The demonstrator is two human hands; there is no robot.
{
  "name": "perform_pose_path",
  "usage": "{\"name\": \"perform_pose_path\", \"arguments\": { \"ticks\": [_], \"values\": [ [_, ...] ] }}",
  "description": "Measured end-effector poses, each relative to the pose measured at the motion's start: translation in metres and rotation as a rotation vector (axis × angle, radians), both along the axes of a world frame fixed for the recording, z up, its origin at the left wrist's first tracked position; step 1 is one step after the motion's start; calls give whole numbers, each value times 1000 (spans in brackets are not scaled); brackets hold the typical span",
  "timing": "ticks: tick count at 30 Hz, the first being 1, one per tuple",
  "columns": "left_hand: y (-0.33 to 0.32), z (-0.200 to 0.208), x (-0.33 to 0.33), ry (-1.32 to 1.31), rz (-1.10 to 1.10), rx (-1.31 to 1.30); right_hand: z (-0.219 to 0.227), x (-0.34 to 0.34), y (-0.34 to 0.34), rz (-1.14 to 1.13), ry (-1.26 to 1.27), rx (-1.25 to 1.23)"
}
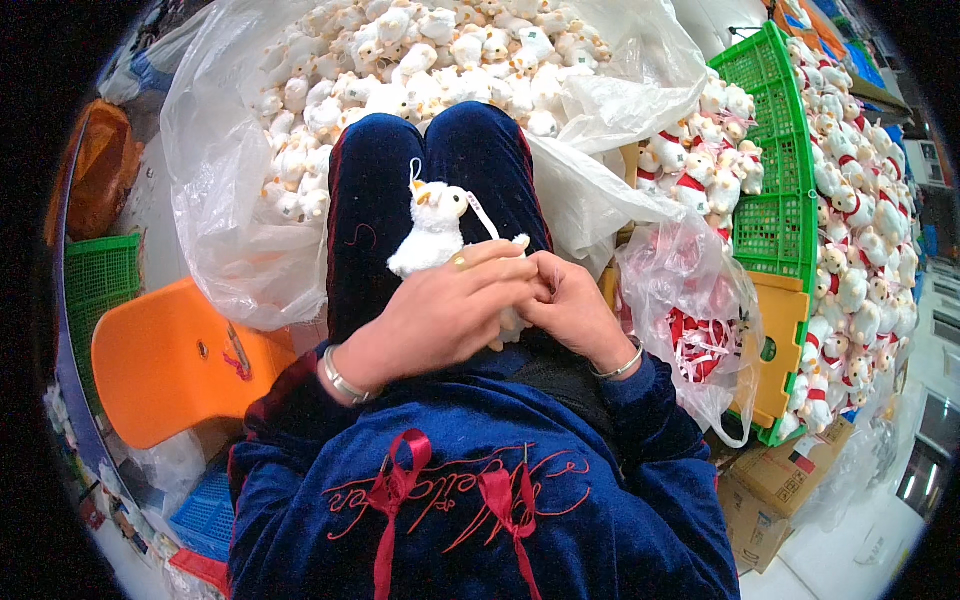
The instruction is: The person sits on the floor and ties red ribbons around the necks of small white plush toys. They handle the toys one at a time, adjusting the ribbons and occasionally placing finished items aside.
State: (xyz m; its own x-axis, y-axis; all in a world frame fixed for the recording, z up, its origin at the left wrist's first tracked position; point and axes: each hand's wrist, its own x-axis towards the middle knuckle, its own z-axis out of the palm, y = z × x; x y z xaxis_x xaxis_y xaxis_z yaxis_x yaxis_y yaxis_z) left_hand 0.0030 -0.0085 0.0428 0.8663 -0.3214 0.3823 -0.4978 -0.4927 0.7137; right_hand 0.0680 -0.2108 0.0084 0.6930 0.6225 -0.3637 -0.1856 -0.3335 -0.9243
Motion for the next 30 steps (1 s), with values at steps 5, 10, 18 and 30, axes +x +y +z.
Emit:
{"name": "perform_pose_path", "arguments": {
  "ticks": [5, 10, 18, 30],
  "values": [
    [3, -22, 13, 104, 1, 137, 12, 4, 3, 53, 35, -97],
    [7, -12, 10, 173, 42, 233, 17, 3, 8, 62, 86, -112],
    [5, -11, -3, 290, 113, 151, 14, 10, 3, 75, 26, -152],
    [4, -29, -4, 340, 165, -60, 9, 25, -3, 121, -123, -174]
  ]
}}
